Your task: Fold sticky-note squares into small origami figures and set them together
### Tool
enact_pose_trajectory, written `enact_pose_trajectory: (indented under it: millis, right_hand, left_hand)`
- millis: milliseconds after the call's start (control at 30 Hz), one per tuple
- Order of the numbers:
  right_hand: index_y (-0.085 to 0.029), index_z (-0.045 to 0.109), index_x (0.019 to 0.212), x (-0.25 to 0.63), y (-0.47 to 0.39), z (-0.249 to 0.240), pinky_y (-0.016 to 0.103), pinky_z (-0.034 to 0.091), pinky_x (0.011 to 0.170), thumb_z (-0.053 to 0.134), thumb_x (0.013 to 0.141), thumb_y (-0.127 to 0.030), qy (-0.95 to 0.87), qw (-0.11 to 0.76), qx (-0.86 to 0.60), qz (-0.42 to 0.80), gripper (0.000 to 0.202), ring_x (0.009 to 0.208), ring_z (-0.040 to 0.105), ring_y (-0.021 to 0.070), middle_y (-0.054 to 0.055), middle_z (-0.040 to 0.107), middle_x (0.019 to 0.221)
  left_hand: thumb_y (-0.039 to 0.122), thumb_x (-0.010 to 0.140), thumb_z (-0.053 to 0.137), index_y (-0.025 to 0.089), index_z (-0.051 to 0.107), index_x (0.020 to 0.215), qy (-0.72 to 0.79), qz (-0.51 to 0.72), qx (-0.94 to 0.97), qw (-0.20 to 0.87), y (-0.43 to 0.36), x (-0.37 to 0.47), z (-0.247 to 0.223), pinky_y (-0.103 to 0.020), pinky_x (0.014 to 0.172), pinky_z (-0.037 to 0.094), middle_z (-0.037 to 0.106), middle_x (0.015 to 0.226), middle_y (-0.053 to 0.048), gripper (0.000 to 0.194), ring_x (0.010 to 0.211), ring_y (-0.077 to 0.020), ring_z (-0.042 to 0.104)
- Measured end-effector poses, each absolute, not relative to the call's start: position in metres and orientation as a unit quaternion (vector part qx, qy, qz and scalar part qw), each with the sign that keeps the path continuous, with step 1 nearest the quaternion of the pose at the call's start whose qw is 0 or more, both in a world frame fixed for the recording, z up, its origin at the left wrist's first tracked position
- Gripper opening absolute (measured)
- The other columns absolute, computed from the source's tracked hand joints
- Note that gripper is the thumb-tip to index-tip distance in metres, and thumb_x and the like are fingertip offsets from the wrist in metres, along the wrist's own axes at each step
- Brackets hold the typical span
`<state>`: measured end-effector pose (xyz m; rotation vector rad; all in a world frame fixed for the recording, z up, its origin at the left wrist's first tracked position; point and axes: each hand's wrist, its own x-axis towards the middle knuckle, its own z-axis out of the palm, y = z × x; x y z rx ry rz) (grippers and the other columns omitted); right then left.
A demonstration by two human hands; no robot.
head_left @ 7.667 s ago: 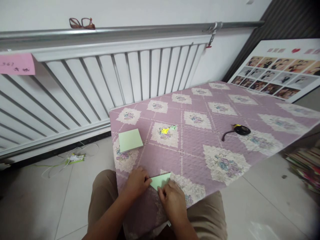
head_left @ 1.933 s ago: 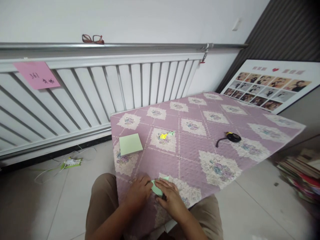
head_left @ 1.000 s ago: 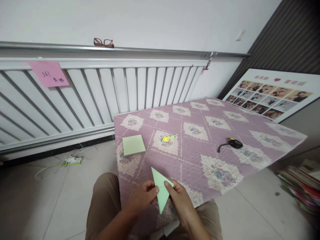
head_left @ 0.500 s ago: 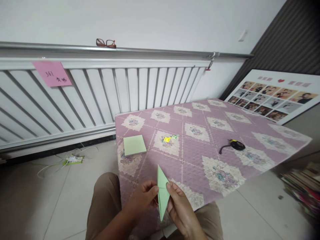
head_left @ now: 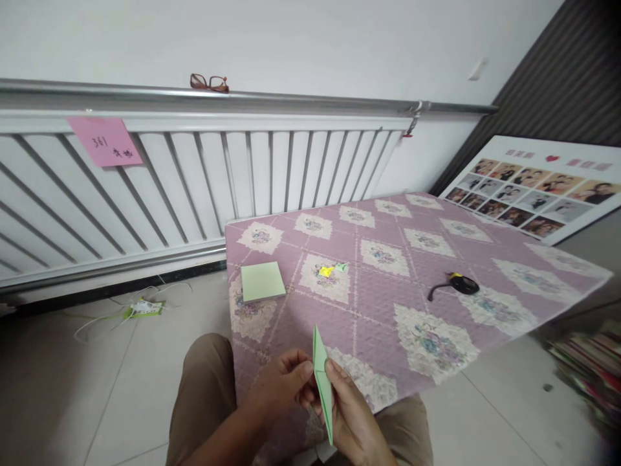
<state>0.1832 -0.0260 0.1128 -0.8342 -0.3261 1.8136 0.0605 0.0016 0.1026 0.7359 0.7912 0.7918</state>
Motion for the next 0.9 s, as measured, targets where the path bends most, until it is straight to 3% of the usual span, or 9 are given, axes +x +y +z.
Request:
enact_pose_trajectory:
  millis: [333, 900]
  right_hand:
    - [-0.019, 0.063, 0.083, 0.187, -0.029, 0.108, 0.017, 0.037, 0.041, 0.075, 0.073, -0.041, -0.151, 0.509, -0.363, 0.766, 0.027, 0.055, 0.059, 0.0125, 0.001, 0.062, 0.061]
    - [-0.018, 0.064, 0.079, 0.182, -0.033, 0.111, 0.018, 0.038, 0.044, 0.076, 0.070, -0.044, -0.118, 0.507, -0.385, 0.762, 0.030, 0.057, 0.057, 0.0114, 0.000, 0.062, 0.062]
  left_hand:
    - [0.059, 0.066, 0.070, 0.015, 0.054, 0.076, 0.391, 0.364, 0.374, 0.758, 0.004, 0.062, 0.112, -0.020, 0.046, 0.033, 0.056, 0.051, 0.004, 0.048, 0.042, -0.0074, 0.047]
    - [0.042, 0.075, 0.062, 0.017, 0.053, 0.079, 0.413, 0.357, 0.390, 0.742, 0.003, 0.065, 0.121, -0.020, 0.047, 0.033, 0.052, 0.050, 0.006, 0.027, 0.044, -0.0078, 0.045]
